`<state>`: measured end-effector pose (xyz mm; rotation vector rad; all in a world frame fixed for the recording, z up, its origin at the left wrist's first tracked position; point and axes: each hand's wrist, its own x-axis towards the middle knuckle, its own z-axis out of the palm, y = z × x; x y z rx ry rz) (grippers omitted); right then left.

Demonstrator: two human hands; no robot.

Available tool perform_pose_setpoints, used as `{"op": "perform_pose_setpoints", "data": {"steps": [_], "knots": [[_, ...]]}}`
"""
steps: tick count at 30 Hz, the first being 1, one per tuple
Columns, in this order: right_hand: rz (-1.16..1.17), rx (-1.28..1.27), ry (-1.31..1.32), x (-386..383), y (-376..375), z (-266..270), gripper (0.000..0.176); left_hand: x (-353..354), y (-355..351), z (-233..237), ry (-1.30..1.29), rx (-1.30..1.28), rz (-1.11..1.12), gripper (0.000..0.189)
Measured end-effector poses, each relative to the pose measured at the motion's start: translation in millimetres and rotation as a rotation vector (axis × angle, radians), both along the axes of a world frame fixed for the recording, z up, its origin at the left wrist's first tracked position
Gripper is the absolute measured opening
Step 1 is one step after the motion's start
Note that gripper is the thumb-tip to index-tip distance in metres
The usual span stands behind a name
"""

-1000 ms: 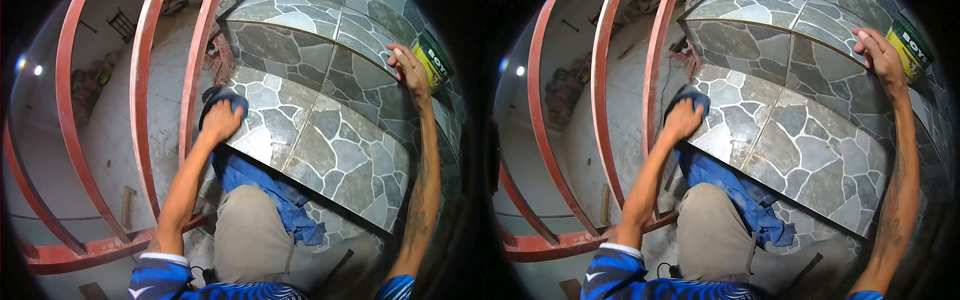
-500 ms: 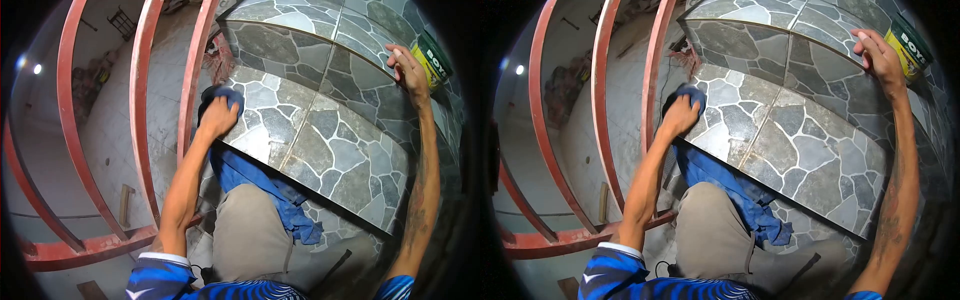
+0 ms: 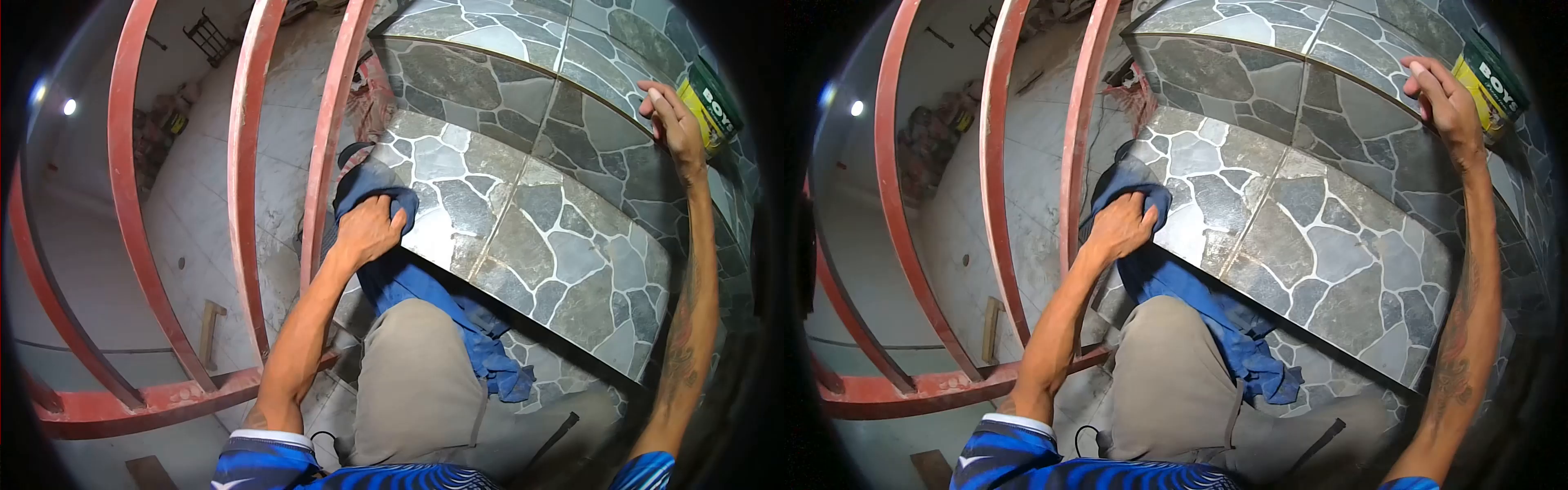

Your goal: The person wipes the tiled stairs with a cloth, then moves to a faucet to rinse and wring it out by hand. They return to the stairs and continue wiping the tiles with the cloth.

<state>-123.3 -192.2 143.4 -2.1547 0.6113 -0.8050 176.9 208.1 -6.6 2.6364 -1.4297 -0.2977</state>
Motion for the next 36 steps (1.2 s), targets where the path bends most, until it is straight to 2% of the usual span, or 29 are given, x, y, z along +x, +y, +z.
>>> {"op": "perform_pose_setpoints", "data": {"steps": [3, 6, 10, 13, 14, 15, 17, 20, 23, 24, 25, 27, 30, 35, 36], "knots": [[0.009, 0.021, -0.014, 0, -5, -2, 0.034, 76, -40, -51, -0.247, -0.109, -0.223, 0.05], [0.023, -0.012, 0.009, -2, -14, -4, 0.035, 57, -50, -28, -0.182, -0.237, -0.064, 0.05], [0.018, 0.043, -0.009, -2, -14, -6, 0.035, -1, 14, 0, 0.036, -0.019, 0.087, 0.052], [0.018, 0.045, 0.006, 1, -10, -2, 0.036, 31, -23, -20, -0.077, -0.223, 0.027, 0.053], [0.015, 0.048, 0.008, 1, -9, -1, 0.036, 56, -44, -23, -0.158, -0.146, -0.164, 0.054], [0.015, 0.047, -0.003, 1, -9, -2, 0.036, 69, -62, -17, -0.225, -0.068, -0.234, 0.055], [0.018, 0.046, -0.022, 0, -12, -4, 0.036, 62, -54, -26, -0.073, -0.121, -0.004, 0.055], [0.044, 0.019, -0.037, -6, -17, -8, 0.036, 10, 12, -8, 0.01, -0.092, 0.095, 0.051], [0.015, -0.041, 0.019, 0, -9, -1, 0.036, 15, 21, -7, 0.023, -0.074, 0.019, 0.047], [0.007, 0.03, 0.014, 2, -12, -2, 0.035, 21, 9, -4, -0.001, -0.104, -0.033, 0.042], [0.013, 0.021, 0.014, 3, -12, -3, 0.035, 58, 0, -43, -0.117, -0.15, -0.289, 0.039], [0.011, -0.007, 0.019, 0, -14, -3, 0.036, 61, -14, -37, -0.119, -0.157, -0.3, 0.038], [0.016, 0.017, 0.009, -1, -13, -4, 0.036, 13, 20, 4, -0.011, -0.132, -0.058, 0.04], [0.018, 0.03, 0.033, 2, -13, -4, 0.036, 39, -24, -11, -0.158, -0.111, -0.171, 0.04], [0.019, 0.028, 0.037, -1, -16, -3, 0.036, 35, -27, -9, -0.142, -0.13, -0.119, 0.04]]}}
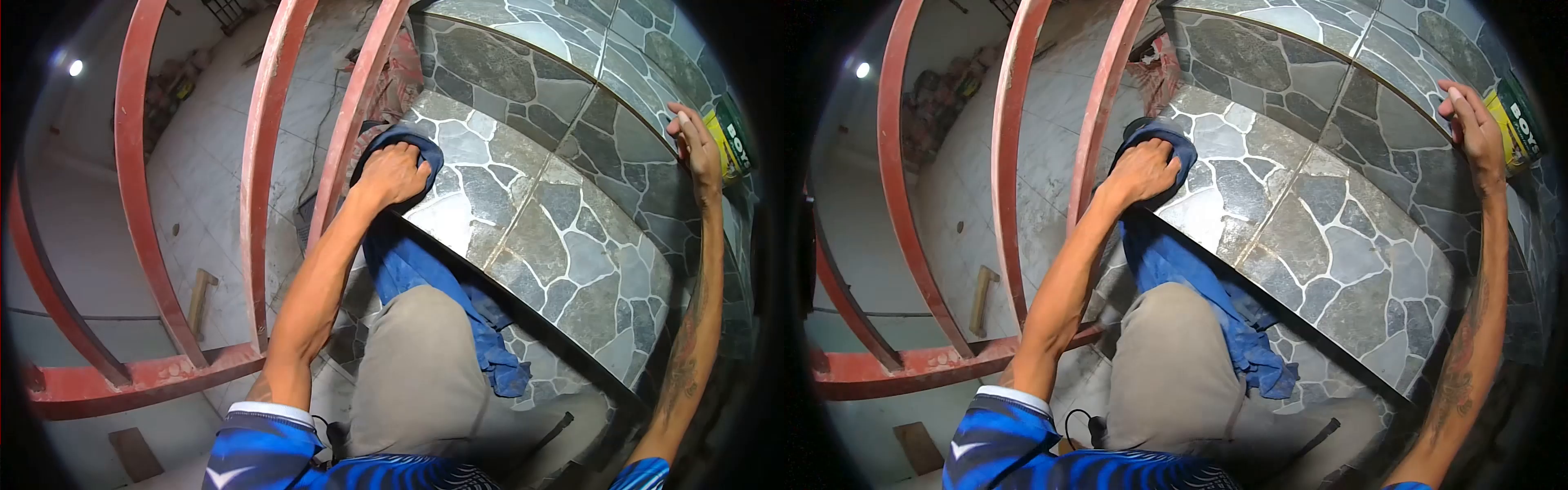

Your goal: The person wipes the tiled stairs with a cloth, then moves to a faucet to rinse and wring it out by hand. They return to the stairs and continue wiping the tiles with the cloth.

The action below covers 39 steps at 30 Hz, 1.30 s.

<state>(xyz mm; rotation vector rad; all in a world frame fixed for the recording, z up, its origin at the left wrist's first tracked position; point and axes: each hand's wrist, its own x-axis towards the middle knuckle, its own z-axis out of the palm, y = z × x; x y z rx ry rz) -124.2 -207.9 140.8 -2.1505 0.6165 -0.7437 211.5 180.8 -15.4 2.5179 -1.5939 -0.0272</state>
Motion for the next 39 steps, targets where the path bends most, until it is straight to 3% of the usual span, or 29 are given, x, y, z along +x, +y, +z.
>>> {"op": "perform_pose_setpoints", "data": {"steps": [4, 7, 10, 13, 19, 23, 25, 27, 32, 36, 39], "knots": [[0.008, -0.017, -0.025, -2, -5, -2, 0.035, -27, 38, -6, -0.107, -0.206, 0.071, 0.039], [-0.021, -0.048, -0.017, -3, -4, -3, 0.035, -14, 17, 4, -0.021, -0.019, 0.1, 0.041], [-0.012, -0.029, -0.024, 0, -7, 0, 0.035, 3, -12, 3, -0.123, -0.021, 0.037, 0.044], [-0.002, -0.036, -0.032, -1, -5, -2, 0.035, -24, 34, 2, -0.127, -0.184, -0.1, 0.043], [-0.006, 0.007, -0.029, -1, -4, -3, 0.035, 1, -14, 4, -0.029, 0.034, 0.058, 0.04], [0.01, -0.034, -0.044, 0, -4, 0, 0.035, -30, 39, -11, -0.208, -0.146, -0.035, 0.039], [0.004, -0.032, -0.04, 0, 1, -6, 0.035, -24, 30, -2, -0.127, -0.014, 0.045, 0.039], [-0.005, -0.022, -0.033, 1, 1, -2, 0.035, 2, 3, -4, -0.08, -0.084, 0.055, 0.038], [-0.008, -0.061, -0.018, 2, 0, 0, 0.035, -21, 39, -6, -0.093, -0.149, 0.004, 0.029], [-0.015, -0.065, -0.024, 3, 5, -2, 0.035, 11, 5, 0, -0.001, -0.067, -0.152, 0.029], [-0.014, -0.047, -0.006, 0, 1, -1, 0.035, -7, 28, -2, 0.041, -0.107, -0.014, 0.028]]}}
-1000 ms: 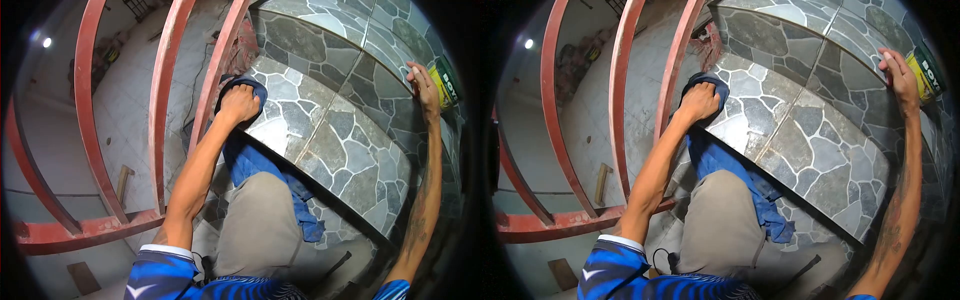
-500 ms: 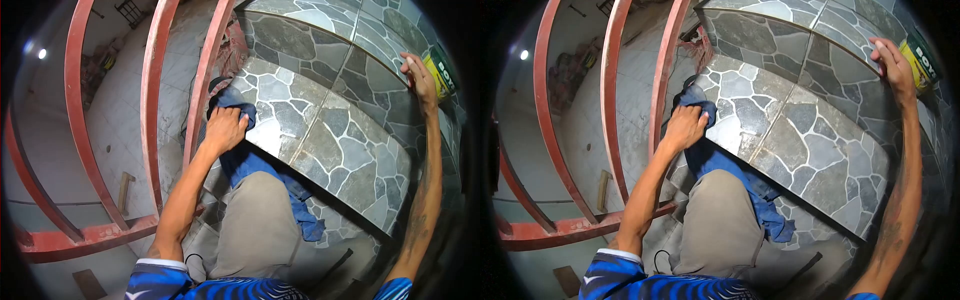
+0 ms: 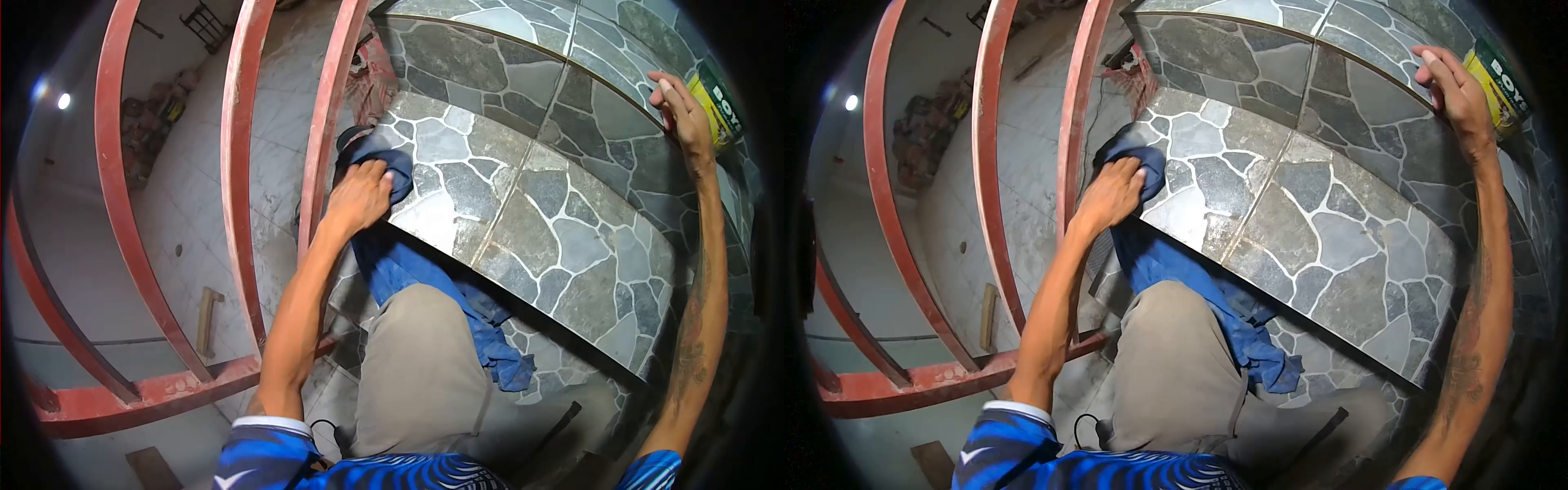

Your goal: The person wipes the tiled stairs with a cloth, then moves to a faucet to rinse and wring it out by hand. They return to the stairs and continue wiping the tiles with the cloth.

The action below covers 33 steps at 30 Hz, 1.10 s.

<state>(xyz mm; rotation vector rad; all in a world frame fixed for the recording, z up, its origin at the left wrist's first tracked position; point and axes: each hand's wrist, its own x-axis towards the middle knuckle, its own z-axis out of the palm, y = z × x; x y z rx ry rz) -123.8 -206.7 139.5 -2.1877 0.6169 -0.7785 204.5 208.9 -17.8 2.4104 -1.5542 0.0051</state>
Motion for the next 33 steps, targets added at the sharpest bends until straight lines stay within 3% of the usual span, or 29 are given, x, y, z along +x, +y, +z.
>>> {"op": "perform_pose_setpoints", "data": {"steps": [1, 4, 6, 10, 12, 16, 19, 22, 24, 26, 27, 30, 33], "knots": [[0.009, -0.019, -0.005, 1, -2, -1, 0.036, 2, 8, -6, 0.068, -0.091, 0.067, 0.029], [0.002, -0.054, -0.003, -1, -2, -2, 0.036, -5, -8, -5, -0.098, 0.04, 0.099, 0.03], [-0.021, -0.05, 0.023, 1, 4, 1, 0.037, -15, -24, 1, -0.094, 0.049, 0.057, 0.033], [0.005, -0.021, -0.01, -1, -2, -2, 0.037, -9, -1, 2, 0.01, -0.001, 0.193, 0.036], [-0.002, -0.049, -0.005, 2, 0, -1, 0.037, -11, -19, 4, -0.002, 0.097, 0.267, 0.033], [-0.009, -0.055, -0.004, 0, 0, -1, 0.037, -34, -29, -1, -0.177, -0.121, -0.008, 0.027], [-0.001, -0.035, -0.009, 1, 1, -1, 0.036, -40, 14, 4, -0.131, -0.068, 0.139, 0.035], [-0.017, -0.03, -0.014, 1, 3, 0, 0.036, -33, 9, 3, -0.093, -0.05, 0.142, 0.045], [-0.012, -0.044, 0.004, 2, 4, 1, 0.036, -5, -21, -10, -0.099, -0.156, 0.06, 0.056], [-0.006, -0.056, -0.011, 0, 4, 1, 0.036, 17, -46, -2, 0.095, -0.02, 0.157, 0.064], [0.006, -0.059, -0.015, 1, 4, 0, 0.037, 15, -43, -3, 0.066, 0.034, 0.157, 0.061], [-0.017, -0.004, -0.022, 2, 6, -1, 0.037, -10, 9, -27, -0.294, -0.177, -0.008, 0.056], [0.006, -0.094, -0.023, 3, 8, 0, 0.037, -5, 6, -26, -0.255, -0.145, -0.047, 0.051]]}}
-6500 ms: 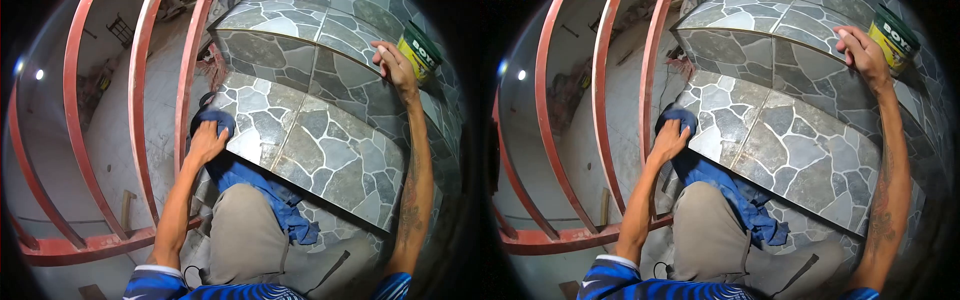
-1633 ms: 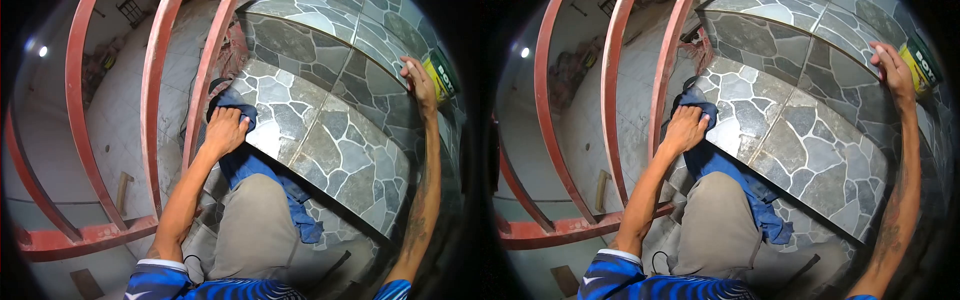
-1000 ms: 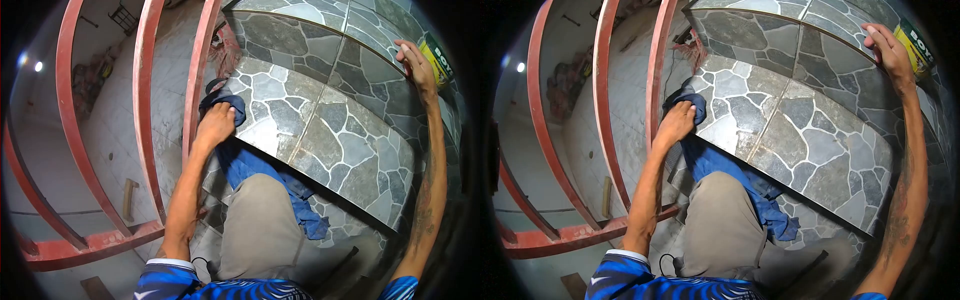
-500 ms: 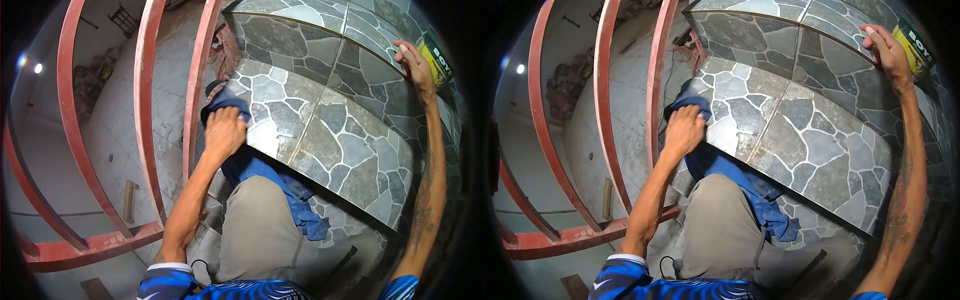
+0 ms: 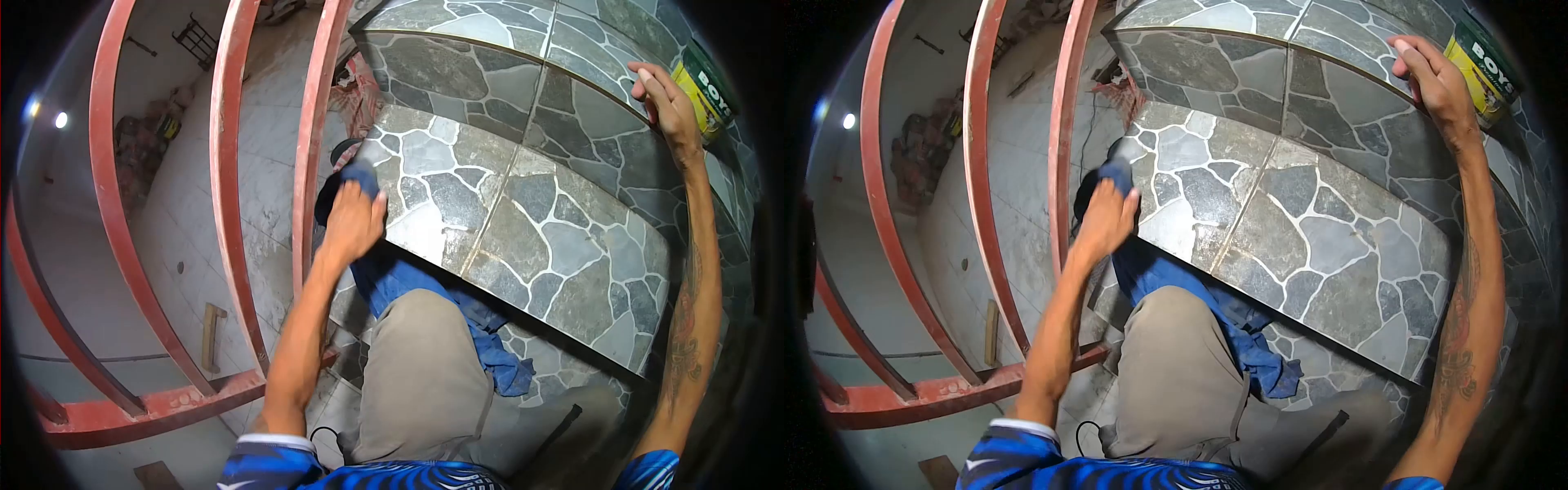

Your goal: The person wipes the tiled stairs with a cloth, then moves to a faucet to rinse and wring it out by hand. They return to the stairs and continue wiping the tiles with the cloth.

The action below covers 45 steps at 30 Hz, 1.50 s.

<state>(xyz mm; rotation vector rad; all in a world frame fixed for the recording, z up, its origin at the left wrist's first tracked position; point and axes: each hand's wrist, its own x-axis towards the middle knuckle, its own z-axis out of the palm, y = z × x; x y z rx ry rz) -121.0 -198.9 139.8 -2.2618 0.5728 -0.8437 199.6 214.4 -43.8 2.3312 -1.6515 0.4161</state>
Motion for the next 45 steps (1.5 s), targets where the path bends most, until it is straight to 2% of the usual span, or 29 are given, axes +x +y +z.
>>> {"op": "perform_pose_setpoints", "data": {"steps": [1, 3, 4, 6, 7, 9, 10, 13, 15, 16, 19, 20, 23, 24, 26, 27, 29, 31, 33, 34, 35, 36, 37, 39, 40, 41, 42, 44, 45], "knots": [[-0.012, 0.014, 0.01, 0, 1, 1, 0.036, 9, -20, 14, 0.159, 0.118, 0.016, 0.05], [-0.035, 0.035, 0.023, 0, 6, 4, 0.036, 45, -63, 10, 0.147, 0.096, -0.132, 0.051], [-0.031, 0.048, 0.019, -1, 6, 5, 0.036, 44, -63, 8, 0.149, 0.123, -0.078, 0.05], [-0.018, 0.084, 0.014, -1, 4, 4, 0.036, 30, -52, 5, 0.157, 0.186, 0.035, 0.05], [-0.007, 0.069, 0.008, 2, 1, 6, 0.036, 24, -25, -16, -0.021, 0.042, -0.084, 0.048], [-0.011, 0.066, 0.0, -2, 2, 1, 0.036, -8, 4, -4, 0.088, 0.025, 0.033, 0.047], [0.013, 0.021, -0.009, 0, 0, 0, 0.036, -1, 1, -7, 0.088, 0.051, 0.04, 0.046], [-0.017, 0.028, 0.033, -1, 4, 5, 0.036, 47, -52, -4, 0.143, 0.223, -0.043, 0.046], [-0.032, 0.048, 0.022, 0, 6, 4, 0.036, 63, -82, 1, 0.235, 0.236, 0.071, 0.046], [-0.034, 0.056, 0.023, 0, 6, 4, 0.036, 65, -78, -7, 0.117, 0.283, 0.043, 0.045], [-0.017, 0.047, -0.005, 0, 6, 1, 0.036, 21, -35, -10, -0.154, -0.132, -0.077, 0.045], [-0.018, 0.012, -0.002, -1, 1, 0, 0.035, 17, -34, -5, -0.144, -0.18, -0.098, 0.046], [-0.046, 0.04, 0.014, 1, 6, 2, 0.035, 61, -64, -11, 0.019, 0.183, -0.126, 0.047], [-0.042, 0.043, 0.02, 1, 6, 2, 0.035, 71, -81, -8, -0.002, 0.222, -0.159, 0.048], [-0.036, 0.038, 0.016, 0, 6, 1, 0.035, 65, -82, -14, 0.074, 0.169, -0.027, 0.048], [-0.033, 0.036, 0.01, 0, 6, 1, 0.035, 39, -63, 1, 0.135, 0.182, 0.017, 0.048], [-0.012, -0.004, -0.014, 0, 2, 4, 0.036, 7, -15, -12, -0.062, -0.06, -0.031, 0.045], [-0.023, 0.0, -0.004, -3, 6, -4, 0.036, -5, 1, 2, 0.151, -0.03, 0.007, 0.043], [-0.037, -0.011, 0.031, 0, 6, 3, 0.036, 17, -23, 15, 0.359, 0.097, 0.093, 0.042], [-0.028, 0.001, 0.019, 0, 6, 5, 0.036, 27, -41, 22, 0.52, -0.002, 0.216, 0.046], [-0.023, 0.014, 0.007, 0, 5, 4, 0.036, 64, -53, 0, 0.545, 0.065, 0.253, 0.05], [-0.013, 0.031, -0.001, -1, 6, 3, 0.036, 61, -50, -2, 0.548, 0.103, 0.293, 0.053], [-0.011, 0.027, 0.002, 2, 6, 4, 0.036, 57, -48, 2, 0.545, 0.133, 0.334, 0.055], [-0.026, 0.037, -0.007, 0, 6, 1, 0.036, 27, -16, 4, 0.357, 0.1, 0.278, 0.053], [-0.033, 0.026, -0.003, 0, 7, -1, 0.036, 21, 0, -22, 0.313, -0.098, 0.228, 0.049], [-0.036, 0.018, 0.004, 1, 9, -1, 0.036, -3, 7, -5, 0.277, -0.053, 0.252, 0.046], [-0.04, 0.0, 0.013, 0, 7, 1, 0.036, -1, 4, -8, 0.234, -0.118, 0.21, 0.045], [-0.015, 0.012, 0.009, -3, 3, 2, 0.037, 19, -5, -24, 0.172, -0.073, 0.128, 0.042], [0.009, 0.021, 0.011, -1, 3, 2, 0.037, 43, -16, -29, 0.149, 0.039, 0.093, 0.04]]}}
